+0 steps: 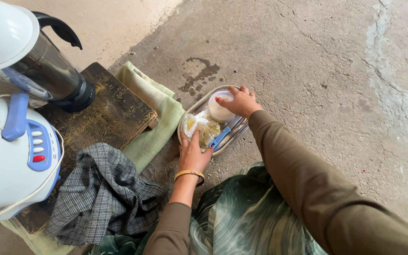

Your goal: The person wipes the blender jar and lid with a cloth, then places the lid on the jar. They wipe the blender base and surrounding area, then move a small container and a plastic bag onto a metal tray.

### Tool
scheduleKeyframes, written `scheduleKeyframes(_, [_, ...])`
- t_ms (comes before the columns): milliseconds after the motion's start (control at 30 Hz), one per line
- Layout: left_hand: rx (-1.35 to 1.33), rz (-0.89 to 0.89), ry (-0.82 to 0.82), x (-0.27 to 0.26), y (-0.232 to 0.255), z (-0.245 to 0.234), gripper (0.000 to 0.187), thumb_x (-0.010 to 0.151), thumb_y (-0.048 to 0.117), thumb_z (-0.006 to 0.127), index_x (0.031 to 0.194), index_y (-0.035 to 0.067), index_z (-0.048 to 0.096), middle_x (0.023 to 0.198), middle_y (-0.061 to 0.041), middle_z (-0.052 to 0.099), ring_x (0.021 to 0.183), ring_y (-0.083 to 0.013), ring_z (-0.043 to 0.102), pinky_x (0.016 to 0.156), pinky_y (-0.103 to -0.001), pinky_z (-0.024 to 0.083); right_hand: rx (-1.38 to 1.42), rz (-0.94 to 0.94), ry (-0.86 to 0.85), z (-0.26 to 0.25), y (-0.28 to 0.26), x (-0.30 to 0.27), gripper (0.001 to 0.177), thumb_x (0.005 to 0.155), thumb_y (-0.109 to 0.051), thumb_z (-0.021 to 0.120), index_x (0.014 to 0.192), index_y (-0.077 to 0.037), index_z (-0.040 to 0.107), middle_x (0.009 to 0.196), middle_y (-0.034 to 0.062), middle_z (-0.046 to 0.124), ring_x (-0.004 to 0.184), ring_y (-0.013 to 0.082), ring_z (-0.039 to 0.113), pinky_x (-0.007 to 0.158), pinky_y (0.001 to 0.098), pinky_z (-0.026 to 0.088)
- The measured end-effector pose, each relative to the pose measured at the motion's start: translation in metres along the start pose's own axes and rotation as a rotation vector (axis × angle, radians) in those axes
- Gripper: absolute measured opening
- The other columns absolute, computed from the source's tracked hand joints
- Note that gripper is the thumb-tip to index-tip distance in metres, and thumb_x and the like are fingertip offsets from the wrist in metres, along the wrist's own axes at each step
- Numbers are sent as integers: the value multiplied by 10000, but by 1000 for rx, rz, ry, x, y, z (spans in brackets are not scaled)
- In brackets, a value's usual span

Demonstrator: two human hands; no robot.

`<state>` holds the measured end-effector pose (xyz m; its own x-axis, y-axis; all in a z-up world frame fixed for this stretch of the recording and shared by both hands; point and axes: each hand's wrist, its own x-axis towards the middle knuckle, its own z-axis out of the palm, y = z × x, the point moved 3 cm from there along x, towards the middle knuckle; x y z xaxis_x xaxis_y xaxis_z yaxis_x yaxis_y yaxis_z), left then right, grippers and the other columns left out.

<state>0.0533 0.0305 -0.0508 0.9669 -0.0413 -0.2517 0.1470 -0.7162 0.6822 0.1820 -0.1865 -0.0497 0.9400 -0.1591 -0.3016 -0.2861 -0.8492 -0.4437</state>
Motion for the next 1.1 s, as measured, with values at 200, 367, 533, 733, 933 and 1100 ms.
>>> scheduleKeyframes(200, [-13,13,23,2,-1,0,810,812,316,785,1518,144,429,1660,-257,128,1421,-592,287,1191,-521,316,-34,13,-46,-1,0,-3,878,743,-792,612,1507,-378,489,1625,232,281,1453,601,227,1117,702,337])
scheduleKeyframes(367, [-52,-20,3,0,-1,-5,856,787,316,776,1523,97,398,1667,-219,158,1433,-554,315,1154,-493,384,-72,6,-80,-3,-7,-9,861,761,-810,597,1503,-381,515,1611,254,299,1438,638,220,1110,726,326])
scheduleKeyframes(533, [47,11,53,2,-1,-8,820,814,345,796,1487,43,440,1659,-197,219,1423,-565,283,1196,-502,306,-30,69,-112,-4,-11,-15,838,751,-770,624,1483,-377,517,1656,205,248,1488,566,187,1107,759,291])
scheduleKeyframes(733, [-75,252,201,-4,17,-23,749,805,269,777,1432,-28,493,1590,-184,391,1495,-389,378,1222,-432,334,-159,-174,49,-11,-36,-19,877,667,-468,808,1490,-422,508,1678,126,233,1556,425,88,1160,722,136])
scheduleKeyframes(933, [-264,278,147,-8,31,-37,804,793,202,797,1460,-58,430,1605,-243,317,1460,-398,368,1172,-412,345,-368,-544,-227,4,-73,-48,827,686,-466,801,1460,-445,512,1654,3,301,1539,380,85,1165,738,79])
scheduleKeyframes(1100, [-395,282,217,-6,28,-44,723,830,173,736,1487,19,478,1571,-189,488,1449,-328,494,1189,-381,390,-329,-554,-132,2,-92,-59,486,883,-531,720,1212,-173,710,1279,99,675,1306,299,508,1130,625,306])
